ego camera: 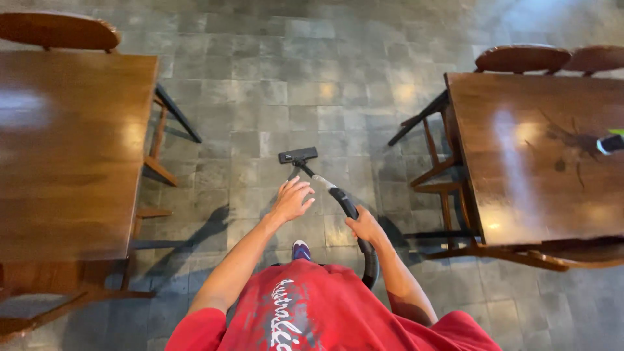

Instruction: The person vacuums the tiled floor around tables and chairs using a vacuum cleaner.

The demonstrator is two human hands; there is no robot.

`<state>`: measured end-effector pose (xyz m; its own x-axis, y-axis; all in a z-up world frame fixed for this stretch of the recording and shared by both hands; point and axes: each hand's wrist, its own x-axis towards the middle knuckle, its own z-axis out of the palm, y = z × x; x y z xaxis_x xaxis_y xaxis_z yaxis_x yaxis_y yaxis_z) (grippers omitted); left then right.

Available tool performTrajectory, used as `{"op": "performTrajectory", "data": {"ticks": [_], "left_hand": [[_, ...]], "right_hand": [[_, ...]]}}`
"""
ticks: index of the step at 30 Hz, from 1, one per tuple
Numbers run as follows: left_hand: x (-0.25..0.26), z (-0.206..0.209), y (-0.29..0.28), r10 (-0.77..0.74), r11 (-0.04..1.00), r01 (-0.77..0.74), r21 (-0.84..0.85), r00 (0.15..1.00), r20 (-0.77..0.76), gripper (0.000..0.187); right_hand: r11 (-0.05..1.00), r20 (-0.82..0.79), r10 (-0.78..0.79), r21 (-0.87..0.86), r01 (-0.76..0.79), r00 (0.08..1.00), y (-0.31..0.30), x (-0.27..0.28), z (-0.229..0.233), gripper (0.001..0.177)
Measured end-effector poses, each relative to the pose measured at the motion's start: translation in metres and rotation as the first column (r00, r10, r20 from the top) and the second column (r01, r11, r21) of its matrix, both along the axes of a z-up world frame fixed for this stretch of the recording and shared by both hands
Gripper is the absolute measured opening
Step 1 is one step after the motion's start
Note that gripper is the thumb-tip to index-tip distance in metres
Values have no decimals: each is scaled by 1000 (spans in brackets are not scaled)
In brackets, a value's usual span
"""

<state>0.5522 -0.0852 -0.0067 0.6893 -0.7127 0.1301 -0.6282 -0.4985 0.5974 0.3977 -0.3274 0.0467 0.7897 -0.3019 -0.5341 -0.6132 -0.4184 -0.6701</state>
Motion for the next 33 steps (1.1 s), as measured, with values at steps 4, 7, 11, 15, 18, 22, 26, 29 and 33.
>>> {"op": "performTrajectory", "data": {"ticks": [4,7,11,15,18,22,26,29,33], "left_hand": [[2,-4,-29,-81,997,81,-18,997,10,29],[3,-3,-42,-91,996,91,-8,996,1,29],[3,-7,-42,-59,998,59,0,998,-7,29],[-1,-10,-31,5,1000,-6,-15,1000,-30,29],[-2,-11,-18,55,998,-55,-1,998,-40,29],[-5,-10,-2,80,997,-79,11,995,-52,30],[-10,-12,9,62,998,-62,-1,998,-32,31],[-8,-7,10,35,999,-35,-1,999,-41,30],[-13,-5,12,-16,1000,16,-3,1000,-22,30]], "right_hand": [[994,25,-98,42,97,995,-12,-24,14,46],[989,18,-145,20,144,989,-22,-22,18,49],[988,69,-152,40,149,986,-37,10,-5,44],[984,112,-167,78,159,979,-54,58,-37,43],[993,145,-116,50,110,983,-64,98,-54,35],[994,162,-111,34,107,980,-69,143,-64,36],[995,139,-101,-7,103,985,-59,144,-66,39],[992,125,-119,-27,123,985,-53,127,-56,45],[989,96,-136,-49,141,986,-38,69,-44,46]]}}
